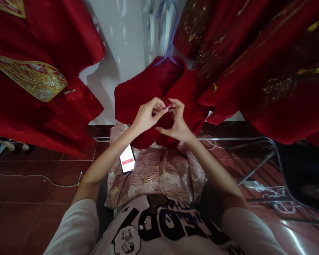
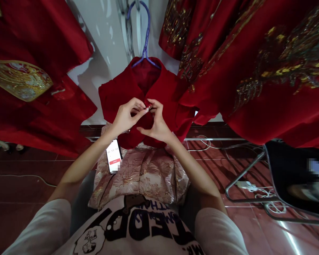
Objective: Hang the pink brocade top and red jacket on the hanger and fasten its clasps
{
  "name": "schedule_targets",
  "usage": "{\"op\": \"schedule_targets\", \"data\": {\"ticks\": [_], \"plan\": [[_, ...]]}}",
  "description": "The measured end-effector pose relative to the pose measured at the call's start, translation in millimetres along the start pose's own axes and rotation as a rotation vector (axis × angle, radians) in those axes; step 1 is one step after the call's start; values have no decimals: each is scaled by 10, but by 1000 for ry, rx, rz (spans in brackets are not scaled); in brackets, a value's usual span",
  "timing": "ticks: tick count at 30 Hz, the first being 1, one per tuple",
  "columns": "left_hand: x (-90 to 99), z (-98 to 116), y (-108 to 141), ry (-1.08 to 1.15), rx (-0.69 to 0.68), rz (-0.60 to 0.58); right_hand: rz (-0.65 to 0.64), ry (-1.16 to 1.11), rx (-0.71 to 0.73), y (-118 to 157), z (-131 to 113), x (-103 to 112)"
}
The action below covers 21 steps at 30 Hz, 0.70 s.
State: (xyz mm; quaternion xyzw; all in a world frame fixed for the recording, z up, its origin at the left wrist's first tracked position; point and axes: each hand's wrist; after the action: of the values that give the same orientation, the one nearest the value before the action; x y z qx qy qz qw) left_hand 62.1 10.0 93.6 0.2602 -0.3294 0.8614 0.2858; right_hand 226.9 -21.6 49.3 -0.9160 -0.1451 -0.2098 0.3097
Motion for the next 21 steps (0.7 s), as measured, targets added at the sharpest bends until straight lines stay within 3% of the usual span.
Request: {"op": "schedule_targets", "data": {"ticks": [2, 5, 8, 10, 12, 15, 18, 21], "plan": [[-23, -8, -3, 73, 7, -21, -2, 117, 17, 34, 19, -59], [0, -33, 29, 105, 34, 8, -111, 163, 17, 109, 50, -34], [80, -136, 123, 90, 88, 74, -236, 138, -29, 258, 128, 140], [138, -253, 217, 69, 124, 116, -280, 125, -139, 378, 215, 332], [178, -384, 323, 44, 156, 150, -201, 145, -256, 467, 300, 565], [180, -542, 475, 43, 205, 140, 24, 181, -285, 461, 307, 915], [121, -603, 581, 61, 248, 77, 173, 263, -257, 307, 88, 1148], [38, -596, 627, 69, 253, 7, 234, 329, -149, 140, -274, 1203]]}}
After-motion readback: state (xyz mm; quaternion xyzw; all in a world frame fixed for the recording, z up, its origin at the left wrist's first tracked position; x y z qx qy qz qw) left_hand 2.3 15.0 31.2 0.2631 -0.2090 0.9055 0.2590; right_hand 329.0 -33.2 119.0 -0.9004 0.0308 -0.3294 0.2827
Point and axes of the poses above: each hand's wrist, its own y-axis away from the middle knuckle, its own x-axis out of the back of the hand, z = x × y, and after that the axes turned 15 degrees about -z, right-handed
